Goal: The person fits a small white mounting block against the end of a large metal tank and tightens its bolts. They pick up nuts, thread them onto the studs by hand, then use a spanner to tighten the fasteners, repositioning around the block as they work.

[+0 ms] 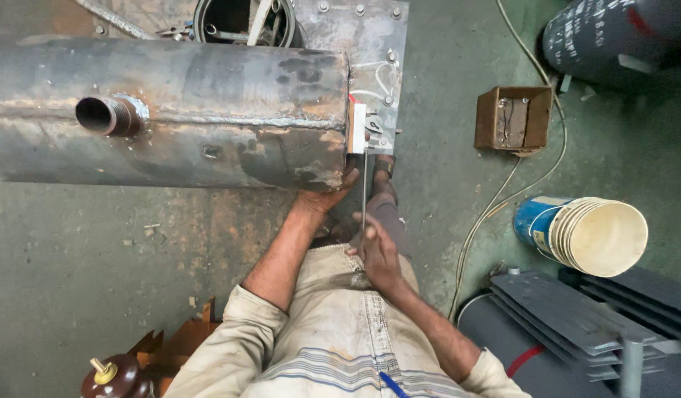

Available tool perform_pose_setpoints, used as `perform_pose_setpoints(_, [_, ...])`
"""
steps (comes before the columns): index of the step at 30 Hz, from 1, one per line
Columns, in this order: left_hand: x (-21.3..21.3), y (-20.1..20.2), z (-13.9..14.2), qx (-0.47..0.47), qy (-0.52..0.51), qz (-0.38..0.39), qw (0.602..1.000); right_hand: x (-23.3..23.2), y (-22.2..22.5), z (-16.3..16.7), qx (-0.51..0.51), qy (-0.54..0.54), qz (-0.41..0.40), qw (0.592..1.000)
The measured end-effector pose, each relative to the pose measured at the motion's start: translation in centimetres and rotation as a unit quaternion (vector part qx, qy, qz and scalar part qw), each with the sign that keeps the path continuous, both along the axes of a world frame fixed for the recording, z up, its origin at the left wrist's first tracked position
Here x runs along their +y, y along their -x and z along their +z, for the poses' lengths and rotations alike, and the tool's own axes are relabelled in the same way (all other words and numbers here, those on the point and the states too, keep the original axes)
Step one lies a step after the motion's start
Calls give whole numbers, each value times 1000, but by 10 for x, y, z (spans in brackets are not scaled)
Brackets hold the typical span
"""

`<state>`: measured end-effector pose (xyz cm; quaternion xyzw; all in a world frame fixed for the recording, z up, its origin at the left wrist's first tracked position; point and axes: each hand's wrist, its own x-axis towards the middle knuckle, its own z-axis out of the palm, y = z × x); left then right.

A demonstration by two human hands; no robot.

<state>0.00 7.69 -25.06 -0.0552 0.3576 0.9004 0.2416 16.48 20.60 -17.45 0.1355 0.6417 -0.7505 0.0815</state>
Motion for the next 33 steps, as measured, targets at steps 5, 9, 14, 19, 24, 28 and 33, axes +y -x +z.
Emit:
perform_pose_setpoints(5, [6, -6, -5, -199, -296, 44, 933, 0, 0, 30, 56, -265, 57, 961])
perform_pose_setpoints(9, [7, -6, 2, -127, -179, 46, 975, -2, 19, 43, 268, -387, 29, 882])
perform_pose_setpoints(14, [10, -6, 7, -117, -363, 22, 924, -1, 5, 78, 185, -345, 6, 920])
perform_pose_setpoints(19, [6, -7, 1, -202, -357, 7, 912, 21, 26, 132, 402, -395, -58, 824])
perform_pose_setpoints(24, [2, -13, 3, -160, -197, -19, 967, 39, 93, 184, 470, -420, -74, 773])
perform_pose_setpoints(28, [2, -12, 7, -166, -262, -15, 951, 42, 178, 195, 513, -347, -156, 769])
perform_pose_setpoints(33, [2, -10, 11, -161, -277, -4, 947, 58, 327, 148, 381, -216, -126, 890])
